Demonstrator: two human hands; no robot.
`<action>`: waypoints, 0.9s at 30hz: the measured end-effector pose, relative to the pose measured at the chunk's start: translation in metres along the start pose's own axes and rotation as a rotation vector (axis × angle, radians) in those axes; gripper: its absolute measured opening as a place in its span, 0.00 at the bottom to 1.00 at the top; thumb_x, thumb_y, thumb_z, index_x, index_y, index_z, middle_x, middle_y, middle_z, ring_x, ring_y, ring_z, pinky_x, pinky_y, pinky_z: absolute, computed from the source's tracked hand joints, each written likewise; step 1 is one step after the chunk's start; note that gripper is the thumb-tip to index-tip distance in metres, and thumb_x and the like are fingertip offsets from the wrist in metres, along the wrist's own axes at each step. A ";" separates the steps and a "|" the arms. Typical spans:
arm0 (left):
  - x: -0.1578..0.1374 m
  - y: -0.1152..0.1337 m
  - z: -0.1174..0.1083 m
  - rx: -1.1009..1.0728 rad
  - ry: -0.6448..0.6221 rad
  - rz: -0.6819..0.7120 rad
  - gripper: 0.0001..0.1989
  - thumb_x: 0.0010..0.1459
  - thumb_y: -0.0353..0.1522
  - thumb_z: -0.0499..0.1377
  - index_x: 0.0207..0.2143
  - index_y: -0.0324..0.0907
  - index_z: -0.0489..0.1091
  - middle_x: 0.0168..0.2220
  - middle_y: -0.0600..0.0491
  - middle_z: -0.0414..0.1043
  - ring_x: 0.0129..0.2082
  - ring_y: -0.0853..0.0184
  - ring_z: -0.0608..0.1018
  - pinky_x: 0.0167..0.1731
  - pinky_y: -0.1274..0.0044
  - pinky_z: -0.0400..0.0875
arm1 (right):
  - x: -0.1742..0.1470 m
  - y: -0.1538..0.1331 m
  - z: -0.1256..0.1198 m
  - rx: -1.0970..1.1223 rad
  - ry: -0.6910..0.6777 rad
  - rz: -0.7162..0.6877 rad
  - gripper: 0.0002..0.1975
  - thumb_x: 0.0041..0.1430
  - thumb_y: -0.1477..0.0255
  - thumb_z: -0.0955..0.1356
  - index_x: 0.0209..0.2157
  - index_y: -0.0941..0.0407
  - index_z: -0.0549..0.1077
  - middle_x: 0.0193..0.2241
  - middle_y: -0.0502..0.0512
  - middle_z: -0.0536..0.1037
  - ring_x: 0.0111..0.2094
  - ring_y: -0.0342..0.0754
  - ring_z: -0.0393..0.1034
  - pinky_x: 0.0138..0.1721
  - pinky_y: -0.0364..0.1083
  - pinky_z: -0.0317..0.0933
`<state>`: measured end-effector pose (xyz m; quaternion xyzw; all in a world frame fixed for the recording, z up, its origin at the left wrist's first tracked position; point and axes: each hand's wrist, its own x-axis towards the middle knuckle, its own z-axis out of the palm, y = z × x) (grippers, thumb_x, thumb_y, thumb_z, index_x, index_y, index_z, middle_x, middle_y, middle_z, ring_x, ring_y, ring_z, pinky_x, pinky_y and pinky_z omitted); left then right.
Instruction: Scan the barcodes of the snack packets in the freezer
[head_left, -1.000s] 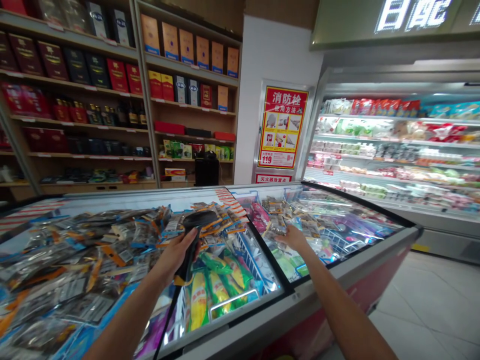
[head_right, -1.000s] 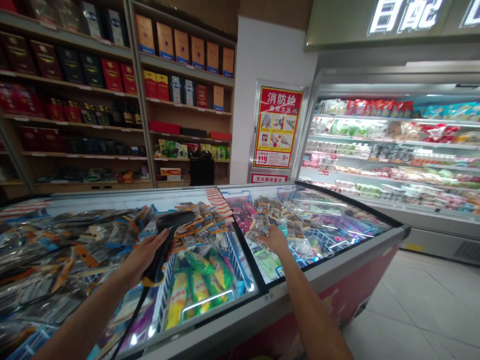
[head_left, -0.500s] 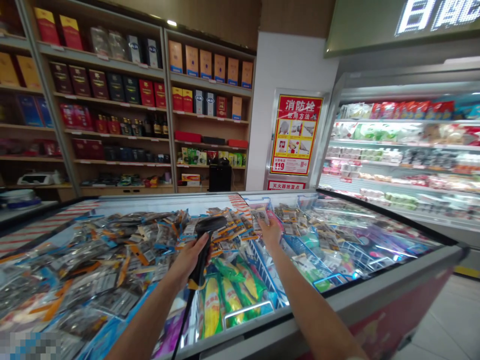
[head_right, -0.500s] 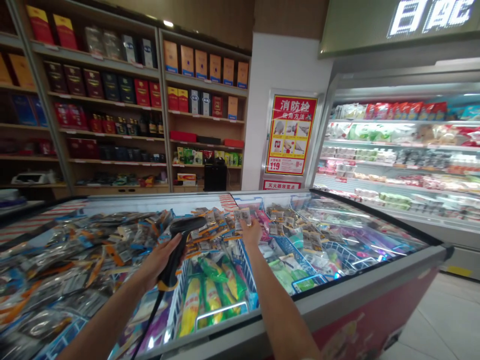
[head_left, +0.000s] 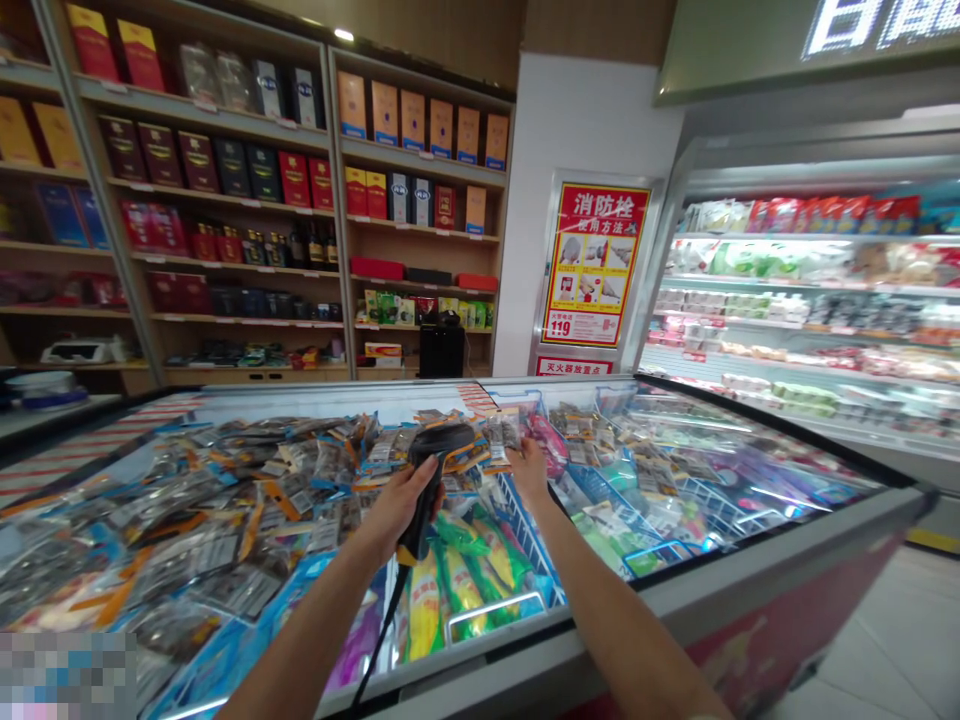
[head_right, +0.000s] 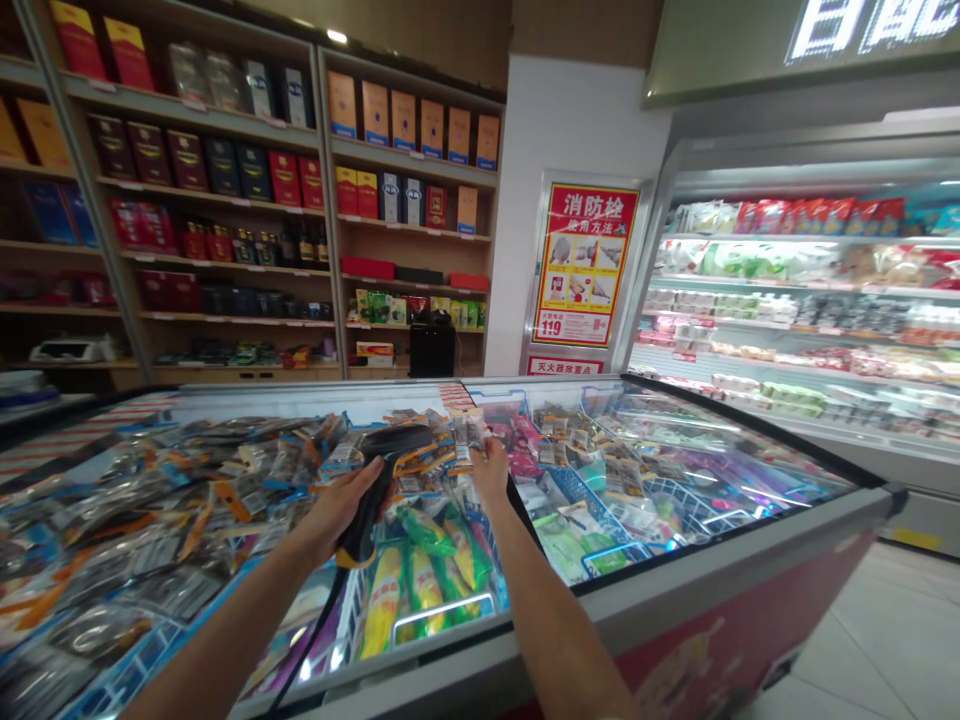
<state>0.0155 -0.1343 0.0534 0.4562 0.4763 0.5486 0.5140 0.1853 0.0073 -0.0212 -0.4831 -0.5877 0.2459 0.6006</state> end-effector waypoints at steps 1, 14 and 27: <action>0.001 0.000 0.001 0.002 -0.015 0.005 0.21 0.43 0.48 0.54 0.20 0.37 0.63 0.16 0.55 0.65 0.14 0.74 0.66 0.15 0.81 0.59 | -0.001 0.000 -0.001 0.020 0.003 0.010 0.11 0.44 0.68 0.61 0.31 0.55 0.67 0.28 0.50 0.74 0.31 0.48 0.68 0.32 0.44 0.60; -0.002 0.003 -0.002 0.008 -0.010 0.012 0.20 0.43 0.48 0.54 0.21 0.38 0.63 0.17 0.56 0.65 0.15 0.74 0.66 0.16 0.81 0.61 | 0.001 0.003 -0.002 0.206 0.064 0.092 0.11 0.41 0.69 0.63 0.30 0.57 0.66 0.27 0.50 0.73 0.31 0.46 0.66 0.32 0.43 0.59; -0.014 0.015 -0.052 -0.010 0.283 -0.002 0.20 0.40 0.48 0.56 0.20 0.38 0.64 0.15 0.56 0.65 0.13 0.74 0.66 0.13 0.82 0.61 | 0.011 -0.045 0.029 -0.004 0.064 -0.021 0.19 0.45 0.69 0.63 0.42 0.58 0.67 0.33 0.55 0.74 0.34 0.47 0.67 0.36 0.44 0.58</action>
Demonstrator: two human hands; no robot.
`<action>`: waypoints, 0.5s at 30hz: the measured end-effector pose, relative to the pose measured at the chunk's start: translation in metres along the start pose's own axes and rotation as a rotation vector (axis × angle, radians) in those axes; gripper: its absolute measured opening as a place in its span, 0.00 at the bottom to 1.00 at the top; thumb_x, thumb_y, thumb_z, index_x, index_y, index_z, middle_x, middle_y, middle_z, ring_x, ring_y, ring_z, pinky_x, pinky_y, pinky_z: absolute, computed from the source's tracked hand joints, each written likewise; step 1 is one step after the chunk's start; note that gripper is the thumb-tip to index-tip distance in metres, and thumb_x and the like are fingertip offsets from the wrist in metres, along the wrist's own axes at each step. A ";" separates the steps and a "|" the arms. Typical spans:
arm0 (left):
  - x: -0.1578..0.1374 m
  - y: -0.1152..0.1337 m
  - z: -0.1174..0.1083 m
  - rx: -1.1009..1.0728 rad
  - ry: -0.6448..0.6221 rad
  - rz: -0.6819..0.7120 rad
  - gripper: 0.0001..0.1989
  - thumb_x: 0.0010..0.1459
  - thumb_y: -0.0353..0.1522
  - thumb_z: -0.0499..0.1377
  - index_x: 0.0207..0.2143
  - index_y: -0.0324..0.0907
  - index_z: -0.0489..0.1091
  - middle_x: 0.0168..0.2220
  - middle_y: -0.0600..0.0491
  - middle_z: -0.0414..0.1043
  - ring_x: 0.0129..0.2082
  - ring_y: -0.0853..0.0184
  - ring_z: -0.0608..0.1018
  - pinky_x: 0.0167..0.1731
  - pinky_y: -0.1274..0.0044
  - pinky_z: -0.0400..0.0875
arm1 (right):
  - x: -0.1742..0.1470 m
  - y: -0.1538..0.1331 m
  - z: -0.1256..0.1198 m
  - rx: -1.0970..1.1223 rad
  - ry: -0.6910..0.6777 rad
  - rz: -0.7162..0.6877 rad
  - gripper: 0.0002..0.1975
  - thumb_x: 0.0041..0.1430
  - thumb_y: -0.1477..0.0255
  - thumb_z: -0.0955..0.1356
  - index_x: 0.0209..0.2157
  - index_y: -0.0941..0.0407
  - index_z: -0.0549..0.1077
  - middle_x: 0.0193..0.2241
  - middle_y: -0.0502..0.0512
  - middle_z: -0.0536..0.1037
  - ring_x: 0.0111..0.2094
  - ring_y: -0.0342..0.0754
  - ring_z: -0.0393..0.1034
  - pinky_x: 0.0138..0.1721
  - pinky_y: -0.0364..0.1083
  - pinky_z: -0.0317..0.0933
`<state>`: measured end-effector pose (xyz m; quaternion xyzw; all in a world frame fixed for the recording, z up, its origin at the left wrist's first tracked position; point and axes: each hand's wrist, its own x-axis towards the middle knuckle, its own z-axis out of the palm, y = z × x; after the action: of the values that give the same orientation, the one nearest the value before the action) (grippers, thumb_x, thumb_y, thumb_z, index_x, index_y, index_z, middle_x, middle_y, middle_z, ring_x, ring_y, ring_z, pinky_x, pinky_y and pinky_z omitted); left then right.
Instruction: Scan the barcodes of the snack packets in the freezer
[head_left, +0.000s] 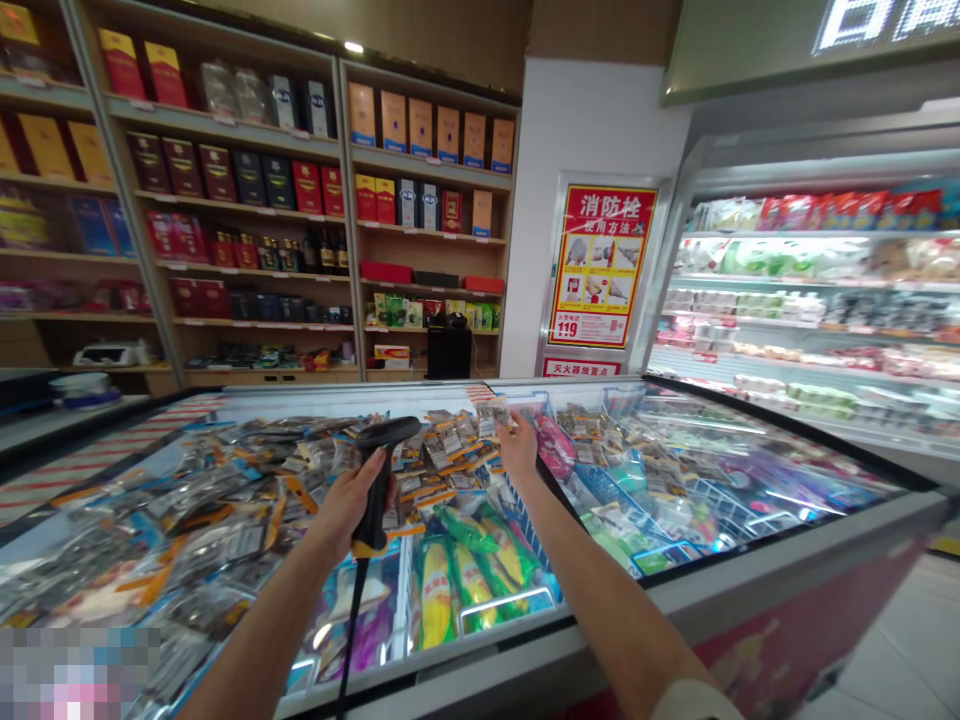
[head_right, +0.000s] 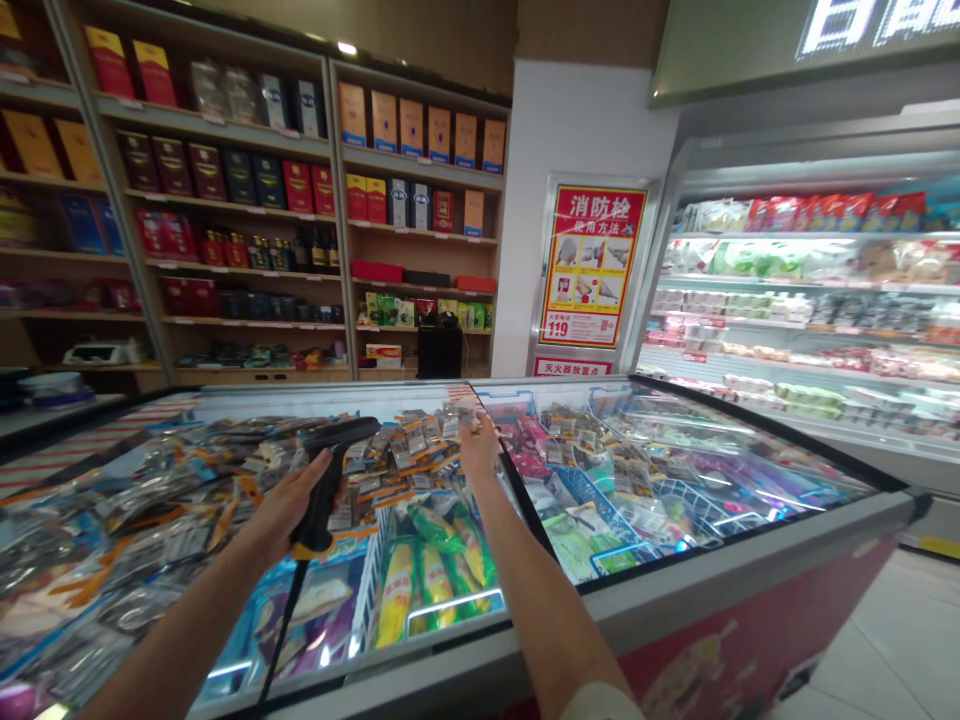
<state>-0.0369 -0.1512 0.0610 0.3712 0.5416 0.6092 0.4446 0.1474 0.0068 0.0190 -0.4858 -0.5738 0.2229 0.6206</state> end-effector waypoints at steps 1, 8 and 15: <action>-0.001 0.000 -0.003 0.007 0.007 -0.007 0.20 0.41 0.48 0.56 0.20 0.38 0.64 0.14 0.56 0.65 0.13 0.75 0.66 0.13 0.82 0.60 | -0.001 -0.005 0.006 -0.058 -0.014 -0.009 0.19 0.46 0.69 0.62 0.42 0.58 0.67 0.34 0.55 0.74 0.34 0.48 0.67 0.37 0.44 0.58; -0.006 0.000 -0.010 0.033 0.021 -0.032 0.21 0.40 0.49 0.55 0.19 0.39 0.63 0.14 0.56 0.65 0.12 0.74 0.66 0.12 0.82 0.60 | -0.018 -0.028 0.043 -0.426 -0.106 -0.007 0.18 0.50 0.69 0.61 0.44 0.57 0.67 0.41 0.59 0.71 0.45 0.54 0.61 0.44 0.51 0.52; -0.003 -0.004 0.000 0.047 -0.020 -0.011 0.21 0.41 0.49 0.55 0.19 0.38 0.65 0.15 0.54 0.66 0.14 0.74 0.67 0.13 0.82 0.60 | -0.022 -0.028 0.039 -0.441 -0.103 -0.019 0.18 0.54 0.67 0.58 0.45 0.58 0.66 0.45 0.61 0.68 0.48 0.55 0.58 0.46 0.54 0.47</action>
<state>-0.0350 -0.1543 0.0577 0.3850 0.5532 0.5901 0.4445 0.0976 -0.0098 0.0273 -0.5922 -0.6440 0.1109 0.4714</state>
